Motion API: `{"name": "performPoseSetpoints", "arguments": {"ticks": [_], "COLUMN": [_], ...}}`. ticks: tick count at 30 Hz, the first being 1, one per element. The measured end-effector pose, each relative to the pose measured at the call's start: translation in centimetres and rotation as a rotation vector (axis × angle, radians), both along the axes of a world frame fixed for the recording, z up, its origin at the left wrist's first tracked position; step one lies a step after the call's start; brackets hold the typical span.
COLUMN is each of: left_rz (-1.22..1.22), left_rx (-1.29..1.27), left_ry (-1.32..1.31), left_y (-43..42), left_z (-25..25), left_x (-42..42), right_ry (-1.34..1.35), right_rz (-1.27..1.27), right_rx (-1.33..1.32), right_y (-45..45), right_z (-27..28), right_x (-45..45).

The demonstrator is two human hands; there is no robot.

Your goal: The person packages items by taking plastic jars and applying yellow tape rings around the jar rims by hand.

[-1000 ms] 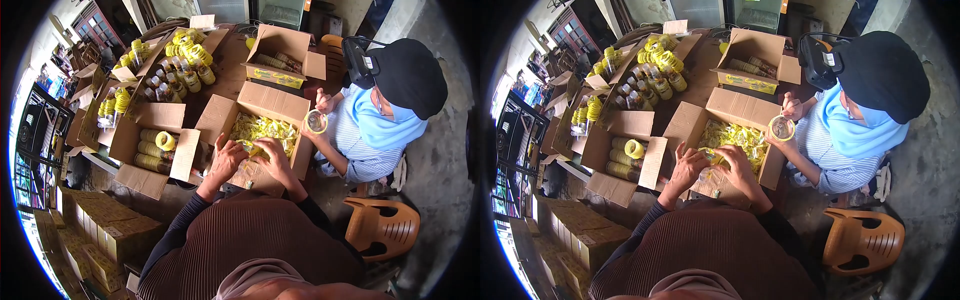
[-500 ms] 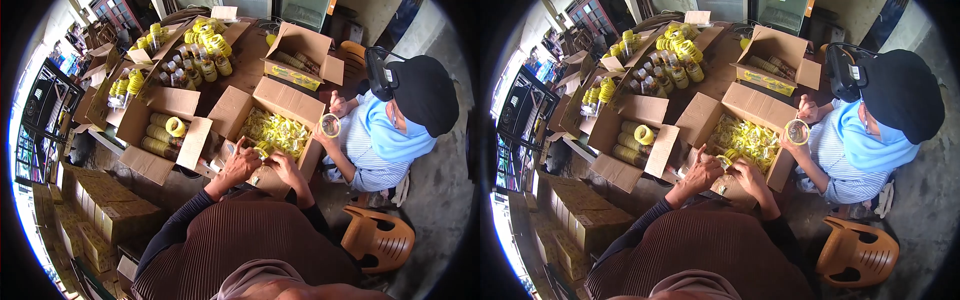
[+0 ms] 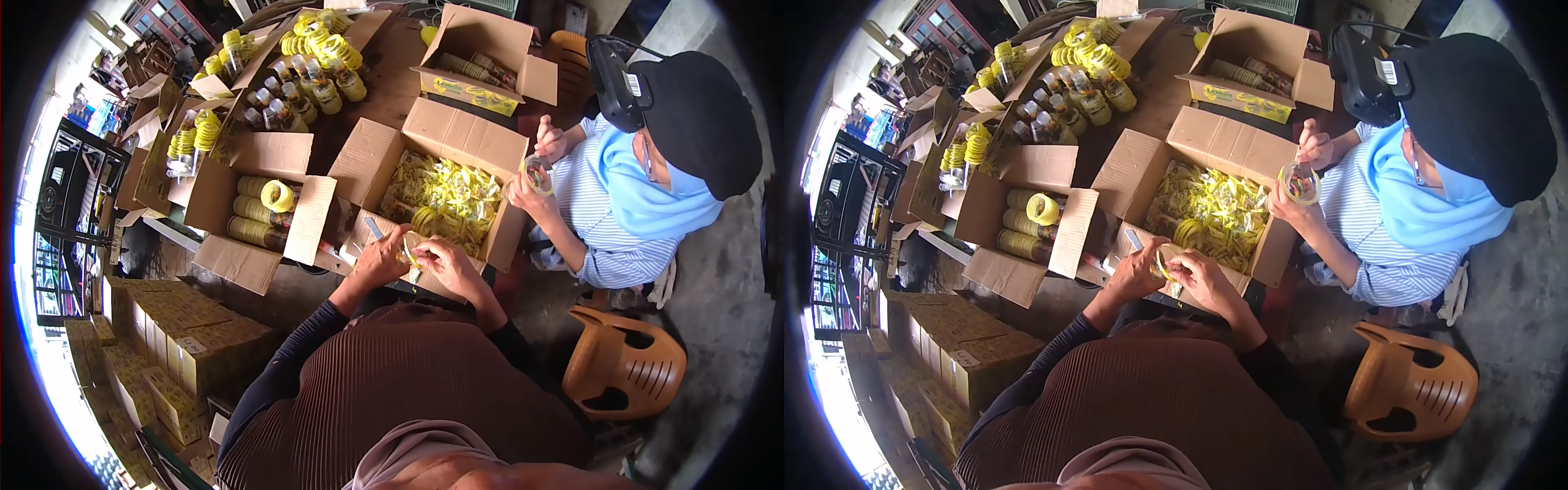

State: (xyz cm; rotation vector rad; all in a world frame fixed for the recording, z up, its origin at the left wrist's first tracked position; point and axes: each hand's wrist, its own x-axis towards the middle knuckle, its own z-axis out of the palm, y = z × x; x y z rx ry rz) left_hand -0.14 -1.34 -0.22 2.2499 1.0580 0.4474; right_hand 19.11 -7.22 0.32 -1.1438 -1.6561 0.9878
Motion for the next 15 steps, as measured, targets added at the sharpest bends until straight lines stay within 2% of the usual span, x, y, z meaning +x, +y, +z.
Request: {"name": "performPoseSetpoints", "arguments": {"ticks": [3, 5, 8, 11, 15], "left_rz": [-0.003, -0.009, -0.025, -0.045, -0.026], "left_rx": [-0.014, 0.010, 0.019, 0.079, 0.155], "left_ry": [0.038, 0.059, 0.086, 0.104, 0.107], "left_y": [0.1, 0.0, -0.2, -0.4, -0.5], "left_z": [0.0, -0.1, 1.2, 1.6, 0.7], "left_x": [-0.2, -0.2, 0.4, 0.8, 0.9], "right_ry": [-0.044, -0.021, -0.145, -0.198, -0.354], "right_rz": [0.060, 0.102, 0.099, 0.104, 0.016], "right_rx": [-0.134, -0.154, -0.160, -0.152, 0.005], "right_y": [-0.8, -0.9, -1.1, -1.7, -2.2], "right_z": [0.9, 0.1, -0.1, 0.1, 0.0], "right_x": [0.6, 0.9, 1.1, 0.8, 0.3]}}
